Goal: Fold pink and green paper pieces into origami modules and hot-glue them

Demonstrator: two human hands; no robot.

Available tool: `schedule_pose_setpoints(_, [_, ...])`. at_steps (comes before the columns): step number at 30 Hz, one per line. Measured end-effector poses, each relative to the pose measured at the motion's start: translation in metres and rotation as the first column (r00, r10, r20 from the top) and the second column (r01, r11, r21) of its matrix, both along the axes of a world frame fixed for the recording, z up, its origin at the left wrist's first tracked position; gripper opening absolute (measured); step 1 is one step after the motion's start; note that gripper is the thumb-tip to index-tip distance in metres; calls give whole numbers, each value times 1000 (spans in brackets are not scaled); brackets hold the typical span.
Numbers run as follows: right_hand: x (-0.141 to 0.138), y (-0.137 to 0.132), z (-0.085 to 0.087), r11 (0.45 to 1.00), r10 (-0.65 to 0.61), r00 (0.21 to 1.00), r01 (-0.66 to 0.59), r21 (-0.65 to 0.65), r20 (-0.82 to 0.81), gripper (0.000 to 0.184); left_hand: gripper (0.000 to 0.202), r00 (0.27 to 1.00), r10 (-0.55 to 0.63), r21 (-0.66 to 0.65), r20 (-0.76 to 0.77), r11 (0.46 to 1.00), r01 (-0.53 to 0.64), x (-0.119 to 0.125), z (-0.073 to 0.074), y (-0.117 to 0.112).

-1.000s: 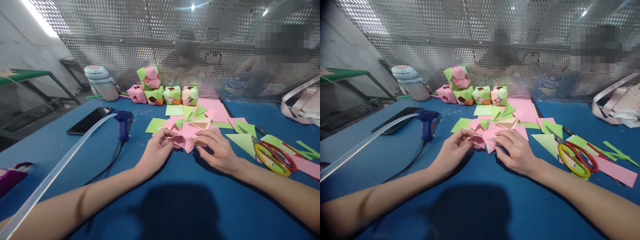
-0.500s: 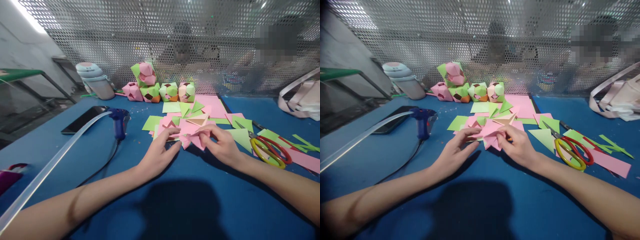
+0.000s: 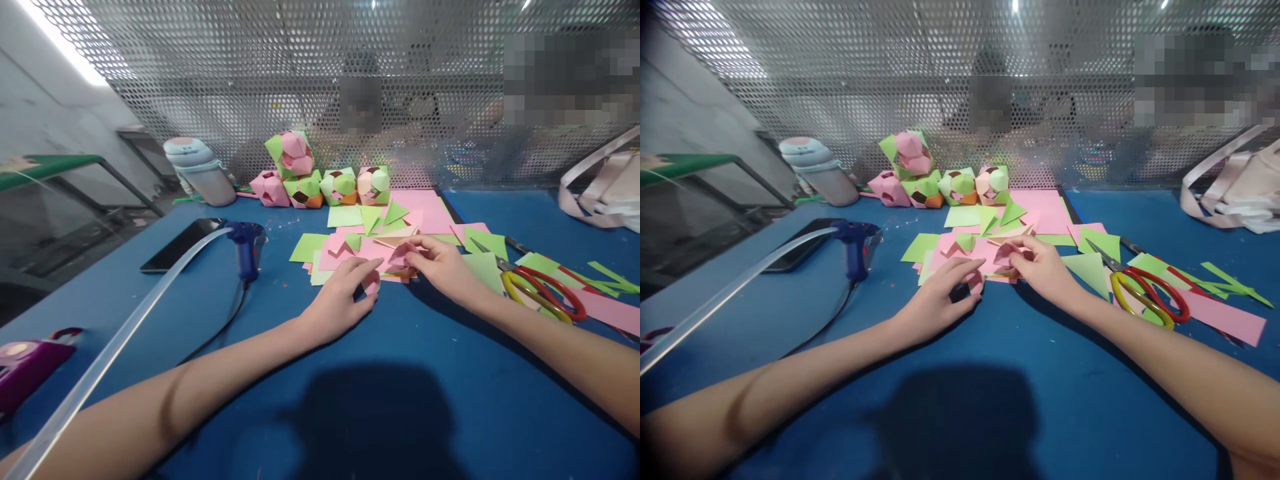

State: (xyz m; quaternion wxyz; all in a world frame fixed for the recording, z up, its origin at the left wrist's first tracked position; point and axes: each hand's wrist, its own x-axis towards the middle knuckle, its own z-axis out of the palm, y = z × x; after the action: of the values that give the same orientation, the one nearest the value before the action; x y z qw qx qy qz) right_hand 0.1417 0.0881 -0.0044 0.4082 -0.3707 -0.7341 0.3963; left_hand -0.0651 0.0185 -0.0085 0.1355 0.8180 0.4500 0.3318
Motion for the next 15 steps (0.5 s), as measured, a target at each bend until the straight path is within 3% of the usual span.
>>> schedule_pose_setpoints(3, [5, -7, 0, 954, 57, 989, -93, 285, 134, 27, 35, 999, -6, 19, 43, 1000, 5, -3, 4, -4])
schedule_pose_setpoints(5, [10, -10, -2, 842, 149, 949, -269, 467, 278, 27, 27, 999, 15, -16, 34, 1000, -14, -6, 6, -9])
schedule_pose_setpoints(8, [17, -13, -6, 707, 246, 861, -474, 525, 445, 28, 23, 999, 44, -92, 10, 995, -42, -12, 8, -16])
schedule_pose_setpoints(11, [19, -13, -9, 694, 240, 848, -490, 528, 473, 28, 15, 995, 91, -106, 28, 991, -88, -18, 9, -21])
schedule_pose_setpoints(15, [18, -14, -9, 732, 129, 875, -402, 551, 467, 33, 15, 990, 135, -92, 48, 987, -131, -23, 9, -21])
